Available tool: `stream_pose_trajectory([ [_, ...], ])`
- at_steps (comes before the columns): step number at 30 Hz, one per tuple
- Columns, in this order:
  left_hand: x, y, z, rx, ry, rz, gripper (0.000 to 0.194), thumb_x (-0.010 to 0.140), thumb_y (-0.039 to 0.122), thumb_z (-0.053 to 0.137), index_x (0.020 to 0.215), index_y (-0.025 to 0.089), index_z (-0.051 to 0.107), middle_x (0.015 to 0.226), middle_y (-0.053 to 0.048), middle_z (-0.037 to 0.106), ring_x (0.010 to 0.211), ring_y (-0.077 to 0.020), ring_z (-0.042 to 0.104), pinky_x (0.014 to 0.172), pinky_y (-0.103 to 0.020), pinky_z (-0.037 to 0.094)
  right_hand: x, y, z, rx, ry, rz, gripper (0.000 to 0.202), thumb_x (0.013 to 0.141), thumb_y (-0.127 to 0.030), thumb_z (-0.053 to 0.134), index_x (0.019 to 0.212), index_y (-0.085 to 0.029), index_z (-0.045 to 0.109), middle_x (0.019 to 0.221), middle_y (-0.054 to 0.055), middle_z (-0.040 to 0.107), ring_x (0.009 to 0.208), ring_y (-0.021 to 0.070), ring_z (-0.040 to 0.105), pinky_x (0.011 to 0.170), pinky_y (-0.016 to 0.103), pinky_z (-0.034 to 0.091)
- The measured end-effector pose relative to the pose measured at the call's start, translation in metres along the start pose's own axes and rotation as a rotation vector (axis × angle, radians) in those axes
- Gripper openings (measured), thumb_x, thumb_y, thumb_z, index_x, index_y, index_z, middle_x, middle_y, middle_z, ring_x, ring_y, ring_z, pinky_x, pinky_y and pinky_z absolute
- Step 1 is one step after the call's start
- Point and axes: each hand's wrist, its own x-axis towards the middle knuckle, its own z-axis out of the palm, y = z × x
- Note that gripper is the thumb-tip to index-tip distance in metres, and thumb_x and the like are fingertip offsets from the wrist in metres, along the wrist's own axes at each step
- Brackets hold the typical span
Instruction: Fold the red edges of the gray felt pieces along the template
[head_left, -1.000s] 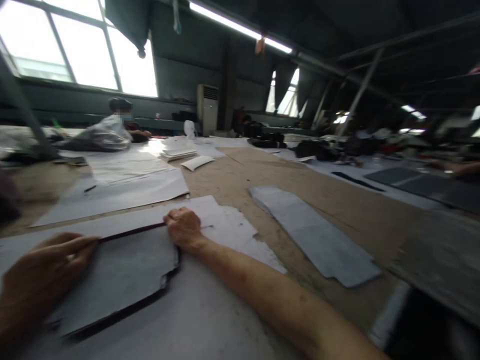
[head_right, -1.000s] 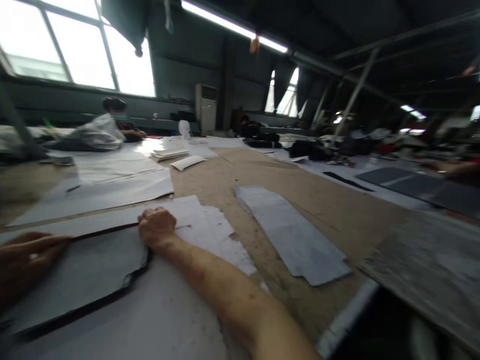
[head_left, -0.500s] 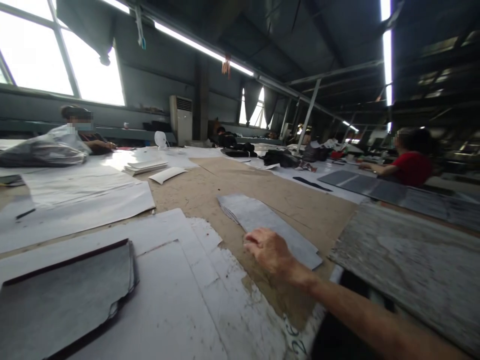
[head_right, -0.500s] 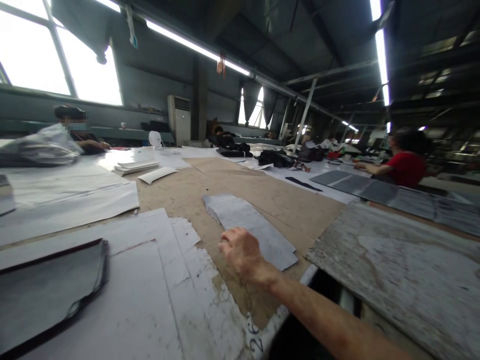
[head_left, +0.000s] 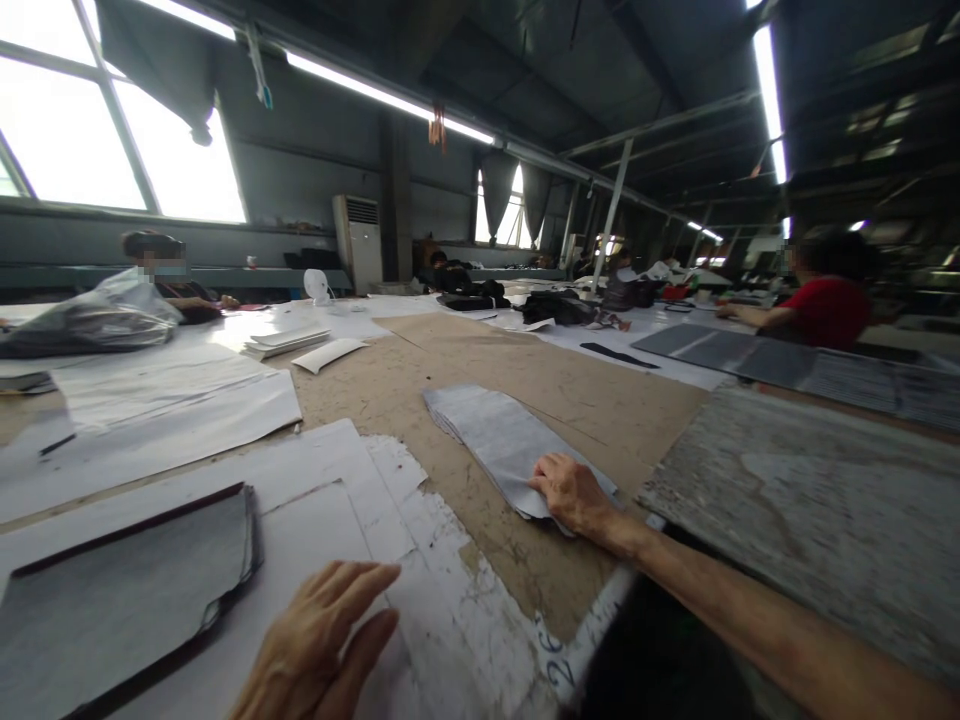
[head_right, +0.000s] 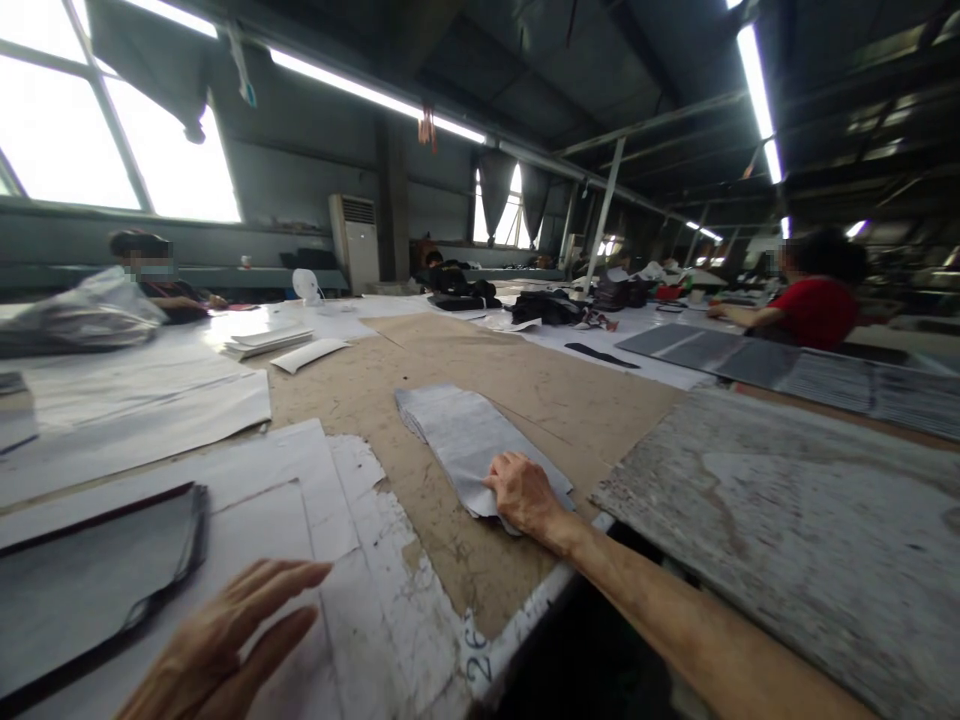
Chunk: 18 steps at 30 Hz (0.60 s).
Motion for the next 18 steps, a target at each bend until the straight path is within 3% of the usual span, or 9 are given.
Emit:
stream_pose_trajectory([
  [4,0.028,0.031,0.026,-0.044,-0.139,0.004,0.031,0.088,0.029,0.039,0.116,0.021,0.050,0.111,-0.006,0.060,0.097,-0.0171,0.059,0.084,-0.026,0.050,0.007,0.005,-0.002,0.038,-0.059,0.033,0.021,0.088,-0.032,0.051,0.092,-0.012,0.057,0.091,0.004,0.058,0.085,0.0156,0.057,0.079,0.035,0.047],
  [9,0.075,0.049,0.060,-0.075,-0.351,0.029,0.037,0.090,0.025,0.032,0.126,0.020,0.038,0.132,-0.008,0.042,0.108,-0.0175,0.053,0.090,-0.026,0.046,0.013,0.009,-0.011,0.139,-0.108,0.092,0.023,0.089,-0.034,0.050,0.094,-0.012,0.057,0.090,0.004,0.058,0.080,0.0141,0.057,0.074,0.033,0.048],
  [13,0.107,0.051,0.084,-0.011,-0.403,-0.022,0.024,0.089,0.025,0.033,0.106,0.020,0.049,0.116,-0.006,0.053,0.089,-0.0180,0.061,0.073,-0.027,0.049,0.016,0.013,-0.015,0.262,-0.136,0.122,0.025,0.088,-0.036,0.050,0.091,-0.012,0.057,0.085,0.003,0.058,0.074,0.0129,0.057,0.069,0.031,0.049],
  [18,0.115,0.047,0.096,0.055,-0.415,-0.125,0.018,0.088,0.030,0.034,0.095,0.020,0.048,0.105,-0.005,0.054,0.079,-0.0186,0.062,0.064,-0.029,0.046,0.020,0.028,-0.030,0.488,-0.049,0.232,0.027,0.088,-0.036,0.050,0.100,-0.012,0.055,0.091,0.004,0.057,0.075,0.0134,0.057,0.067,0.030,0.050],
])
